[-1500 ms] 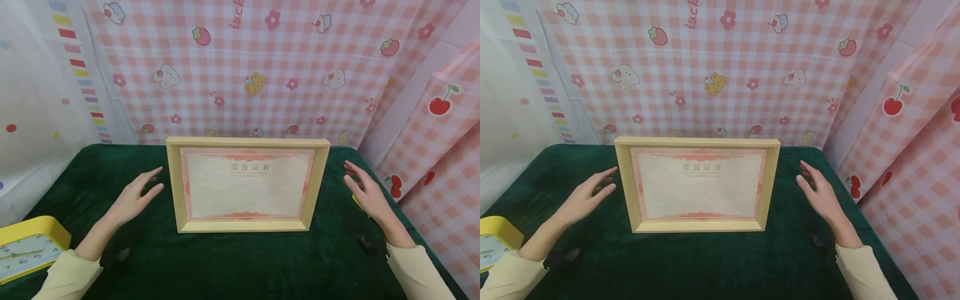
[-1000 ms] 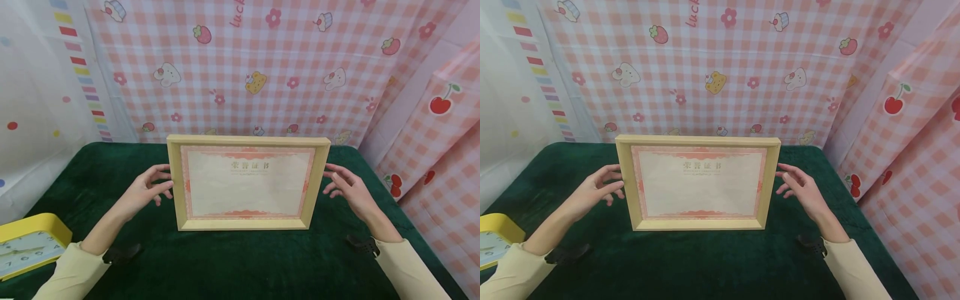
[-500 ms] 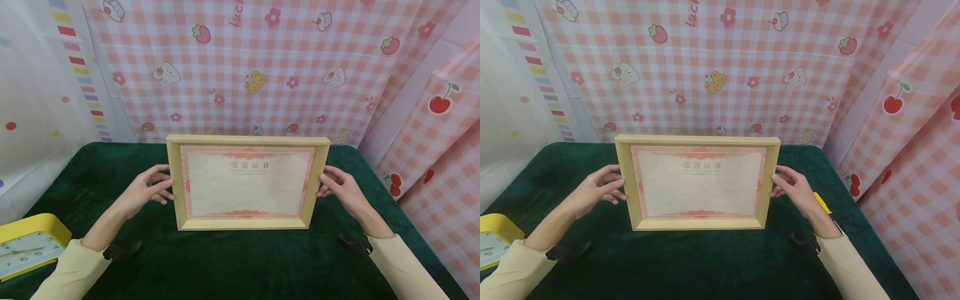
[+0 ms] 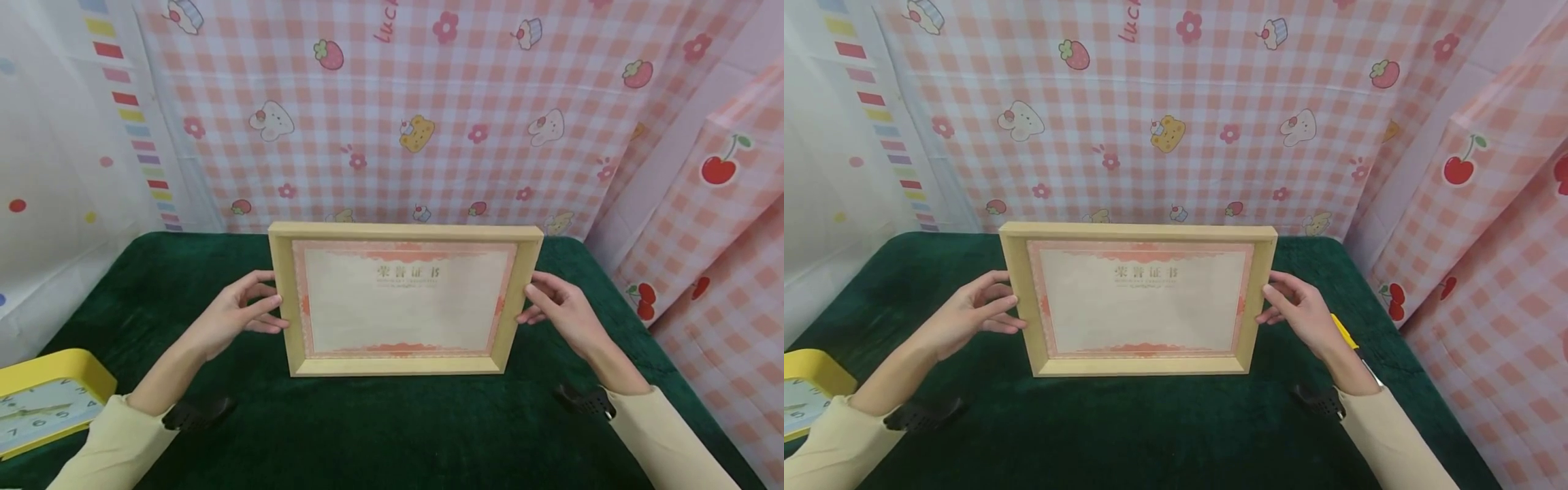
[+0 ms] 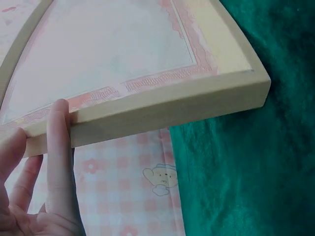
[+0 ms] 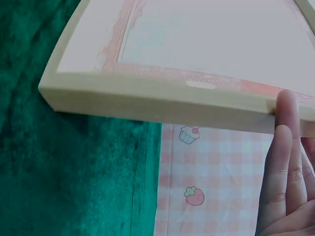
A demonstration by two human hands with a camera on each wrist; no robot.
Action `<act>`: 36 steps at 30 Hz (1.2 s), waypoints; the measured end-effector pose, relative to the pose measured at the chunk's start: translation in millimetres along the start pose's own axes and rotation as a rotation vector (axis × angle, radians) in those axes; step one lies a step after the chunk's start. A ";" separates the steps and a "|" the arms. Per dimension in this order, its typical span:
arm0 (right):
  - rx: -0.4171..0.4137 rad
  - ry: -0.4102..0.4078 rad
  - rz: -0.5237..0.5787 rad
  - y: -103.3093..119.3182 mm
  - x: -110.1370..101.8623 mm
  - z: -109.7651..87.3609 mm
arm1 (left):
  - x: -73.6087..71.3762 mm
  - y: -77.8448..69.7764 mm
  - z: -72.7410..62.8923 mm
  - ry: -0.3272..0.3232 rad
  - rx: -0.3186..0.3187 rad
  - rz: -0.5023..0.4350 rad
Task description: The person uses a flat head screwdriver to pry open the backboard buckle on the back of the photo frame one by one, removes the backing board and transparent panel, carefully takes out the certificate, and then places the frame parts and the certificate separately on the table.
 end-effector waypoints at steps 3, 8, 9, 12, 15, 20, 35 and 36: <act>-0.017 0.006 0.018 3.9 0.7 -3.6 | 1.1 -3.0 -3.0 0.001 0.023 -0.025; -0.112 0.057 0.111 11.5 2.1 -9.2 | 7.2 -11.4 -11.5 0.035 0.073 -0.172; -0.145 0.082 0.157 13.7 3.2 -10.2 | 9.2 -13.5 -13.4 0.048 0.085 -0.218; -0.252 0.191 0.366 8.5 3.3 -8.7 | 14.7 -20.2 -17.3 0.079 0.126 -0.353; -0.293 0.235 0.493 13.0 5.4 -10.5 | 15.8 -21.7 -18.8 0.045 0.135 -0.327; -0.164 0.122 0.370 20.4 11.2 -17.6 | 14.0 -11.2 -21.8 -0.042 0.054 -0.155; 0.148 0.372 0.252 -22.7 30.3 -33.9 | 36.8 26.8 -37.2 0.110 -0.160 -0.097; 0.169 0.400 0.260 -26.1 32.4 -35.0 | 38.4 29.0 -37.6 0.127 -0.173 -0.089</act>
Point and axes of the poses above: each hand's wrist, its own z-axis towards the middle knuckle, its own x-axis out of the palm, y = z × x, the point moved 9 cm from there along z, towards the middle knuckle, and after that the axes turned 3 degrees about x, right-handed, at the moved point
